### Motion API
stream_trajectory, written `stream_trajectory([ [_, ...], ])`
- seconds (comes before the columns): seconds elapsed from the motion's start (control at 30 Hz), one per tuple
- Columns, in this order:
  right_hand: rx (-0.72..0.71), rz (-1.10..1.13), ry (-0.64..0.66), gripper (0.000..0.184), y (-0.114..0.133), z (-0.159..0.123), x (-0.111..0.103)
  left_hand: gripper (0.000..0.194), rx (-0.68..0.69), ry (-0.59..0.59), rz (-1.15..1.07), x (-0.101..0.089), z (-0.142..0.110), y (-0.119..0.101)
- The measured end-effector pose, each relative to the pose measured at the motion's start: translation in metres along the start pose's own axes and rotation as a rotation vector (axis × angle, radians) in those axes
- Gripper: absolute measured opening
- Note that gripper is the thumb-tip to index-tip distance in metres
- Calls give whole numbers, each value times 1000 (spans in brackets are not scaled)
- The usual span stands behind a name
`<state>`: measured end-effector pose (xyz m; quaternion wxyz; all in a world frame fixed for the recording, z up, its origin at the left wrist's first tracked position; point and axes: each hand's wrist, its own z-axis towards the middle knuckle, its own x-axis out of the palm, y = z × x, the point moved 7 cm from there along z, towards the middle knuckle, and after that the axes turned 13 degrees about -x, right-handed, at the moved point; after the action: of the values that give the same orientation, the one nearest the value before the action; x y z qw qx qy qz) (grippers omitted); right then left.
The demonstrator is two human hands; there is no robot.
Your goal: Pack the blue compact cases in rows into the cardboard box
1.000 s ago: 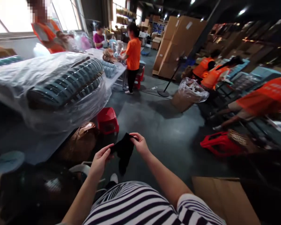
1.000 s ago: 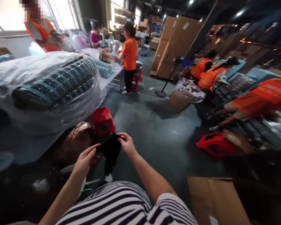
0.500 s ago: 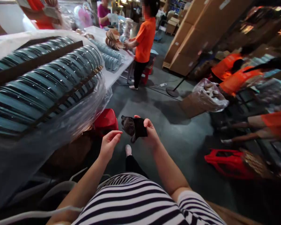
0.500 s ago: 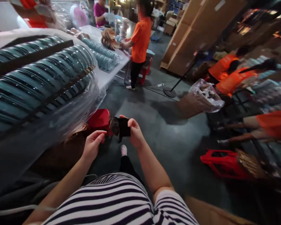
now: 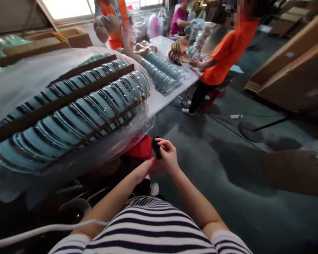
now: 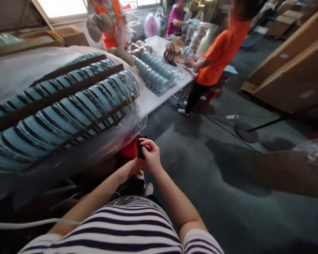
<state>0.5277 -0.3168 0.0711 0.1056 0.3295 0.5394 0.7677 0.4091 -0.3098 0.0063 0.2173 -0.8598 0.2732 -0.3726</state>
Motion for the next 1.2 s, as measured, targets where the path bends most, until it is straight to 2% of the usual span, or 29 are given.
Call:
stream_trajectory([
  [0.07,-182,-162,98,4,8,17,12,46,61,27,-352,-14,10,-25],
  [0.17,-363,-328,167,16,17,33,18,25,129,-64,-630,-33,12,-70],
  [0.27,-400,-457,242,35,16,44,14,11,252,-178,-648,-45,1,-113],
  [0.33,-378,-524,293,39,13,51,9,16,391,-208,-594,-49,-10,-136],
  [0.4,-335,-538,319,35,8,59,6,24,472,-231,-516,-50,-19,-150],
  [0.57,-269,-417,347,22,5,88,11,35,533,-353,-398,-61,-29,-156],
  [0.73,-330,-386,441,6,11,116,27,42,615,-539,-273,-74,-38,-150],
  [0.8,-353,-372,484,7,13,120,30,40,667,-576,-239,-73,-42,-149],
  [0.9,-354,-358,543,10,13,121,32,39,694,-570,-252,-64,-41,-148],
  [1.0,-270,-302,585,12,3,119,29,40,705,-584,-296,-56,-39,-147],
  [1.13,-112,-215,574,14,-15,124,17,43,822,-633,-434,-51,-47,-148],
  [1.2,-42,-258,711,9,-21,124,17,46,877,-633,-493,-48,-53,-148],
])
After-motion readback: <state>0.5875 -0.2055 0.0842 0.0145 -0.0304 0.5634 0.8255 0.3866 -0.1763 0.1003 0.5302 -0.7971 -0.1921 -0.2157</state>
